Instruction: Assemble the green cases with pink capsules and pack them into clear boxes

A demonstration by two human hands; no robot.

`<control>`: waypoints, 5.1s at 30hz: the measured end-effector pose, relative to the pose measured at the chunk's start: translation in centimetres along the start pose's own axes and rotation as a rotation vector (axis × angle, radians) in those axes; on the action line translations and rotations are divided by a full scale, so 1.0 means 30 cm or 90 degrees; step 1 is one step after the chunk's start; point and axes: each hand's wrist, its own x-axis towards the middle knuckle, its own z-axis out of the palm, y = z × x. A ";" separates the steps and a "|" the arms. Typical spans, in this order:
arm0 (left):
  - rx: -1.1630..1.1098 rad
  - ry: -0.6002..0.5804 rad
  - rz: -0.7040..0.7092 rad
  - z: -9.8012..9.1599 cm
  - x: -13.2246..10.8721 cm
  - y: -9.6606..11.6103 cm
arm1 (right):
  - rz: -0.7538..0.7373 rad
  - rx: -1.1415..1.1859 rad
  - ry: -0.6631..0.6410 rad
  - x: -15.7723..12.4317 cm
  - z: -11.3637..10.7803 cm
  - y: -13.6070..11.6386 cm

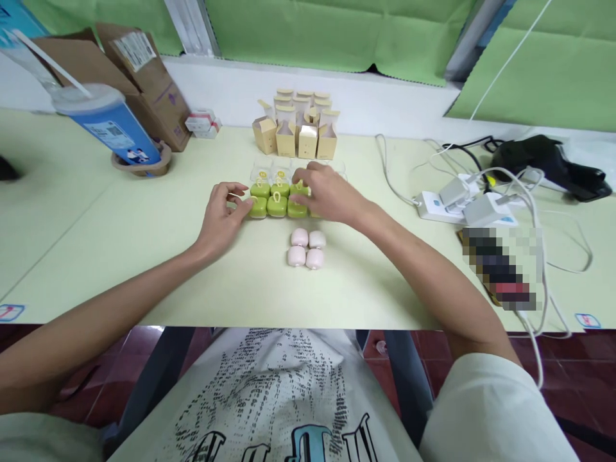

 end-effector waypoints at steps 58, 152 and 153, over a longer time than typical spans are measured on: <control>0.231 -0.303 0.632 0.057 -0.169 0.105 | -0.020 0.142 -0.372 -0.233 -0.231 0.104; -0.029 -0.053 0.664 0.036 -0.160 0.175 | -0.312 0.228 0.283 -0.329 0.195 -0.123; -0.026 -0.053 0.664 0.037 -0.161 0.178 | -0.310 0.240 0.284 -0.330 0.193 -0.124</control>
